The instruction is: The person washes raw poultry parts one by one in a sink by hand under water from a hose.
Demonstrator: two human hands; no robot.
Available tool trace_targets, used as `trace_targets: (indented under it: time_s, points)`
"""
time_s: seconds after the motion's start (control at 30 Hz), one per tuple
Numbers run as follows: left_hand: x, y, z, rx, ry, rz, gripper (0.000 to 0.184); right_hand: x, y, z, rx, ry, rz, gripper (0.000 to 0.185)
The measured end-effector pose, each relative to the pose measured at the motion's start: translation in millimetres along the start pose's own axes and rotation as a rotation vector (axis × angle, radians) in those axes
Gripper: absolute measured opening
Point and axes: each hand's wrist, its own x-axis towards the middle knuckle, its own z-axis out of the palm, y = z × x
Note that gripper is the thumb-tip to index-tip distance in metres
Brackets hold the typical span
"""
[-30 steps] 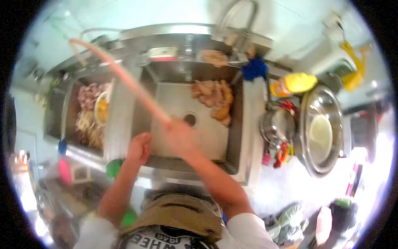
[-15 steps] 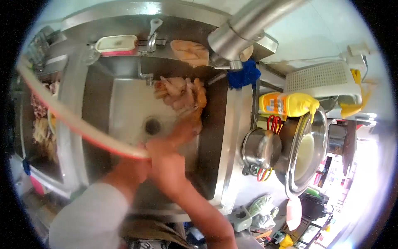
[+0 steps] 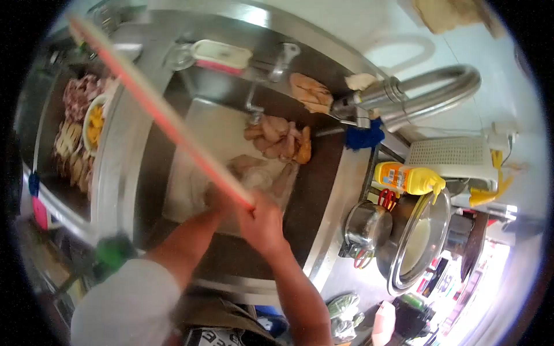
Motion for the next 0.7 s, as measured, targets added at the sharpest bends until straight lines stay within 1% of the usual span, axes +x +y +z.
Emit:
trace_targets:
  time_s: [0.03, 0.07, 0.13, 0.17, 0.2, 0.23, 0.27, 0.33, 0.37, 0.4, 0.47, 0.5, 0.53, 0.6, 0.67, 0.7]
  points:
    - [1, -19, 18, 0.132, -0.044, 0.040, 0.020, -1, 2, 7, 0.045, -0.041, 0.066, 0.021]
    - [2, -37, 35, 0.261, -0.082, 0.086, 0.021, -2, 4, 15, 0.069, -0.027, 0.086, 0.028]
    - [1, -70, 88, 0.346, -0.005, 0.283, 0.022, -5, 2, 27, 0.144, -0.052, 0.228, 0.024]
    - [8, -86, 121, 0.265, 0.203, 0.300, 0.021, -7, 3, 33, 0.174, -0.064, 0.309, 0.023]
    - [8, -96, 149, 0.194, 0.406, 0.301, 0.020, -8, 1, 38, 0.181, -0.088, 0.346, 0.025]
    - [3, -100, 158, 0.116, 0.607, 0.309, 0.019, -9, -3, 44, 0.191, -0.109, 0.387, 0.028]
    - [3, -110, 162, 0.158, 0.490, 0.291, 0.022, -14, -5, 51, 0.212, -0.124, 0.439, 0.030]
    - [-11, -114, 87, 0.304, 0.049, 0.226, 0.028, -17, 4, 63, 0.282, -0.175, 0.387, 0.031]
    - [-10, -125, 66, 0.346, -0.038, 0.203, 0.031, -19, 6, 69, 0.332, -0.188, 0.361, 0.031]
    - [-5, -147, 54, 0.390, -0.125, 0.192, 0.035, -19, 5, 74, 0.330, -0.164, 0.409, 0.031]
    - [12, -216, 70, 0.431, -0.218, 0.204, 0.050, -22, 9, 82, 0.385, -0.156, 0.423, 0.031]
    - [21, -240, 75, 0.443, -0.256, 0.210, 0.057, -21, 11, 84, 0.403, -0.154, 0.422, 0.031]
    - [24, -246, 68, 0.452, -0.290, 0.218, 0.064, -22, 10, 86, 0.397, -0.163, 0.417, 0.032]
    - [13, -240, 56, 0.549, -0.291, 0.140, 0.061, -28, 9, 90, 0.376, -0.180, 0.411, 0.034]
    - [17, -236, 51, 0.618, -0.359, 0.082, 0.061, -29, 1, 92, 0.419, -0.180, 0.438, 0.031]
    - [16, -234, 53, 0.635, -0.435, 0.062, 0.064, -32, -2, 89, 0.434, -0.183, 0.460, 0.029]
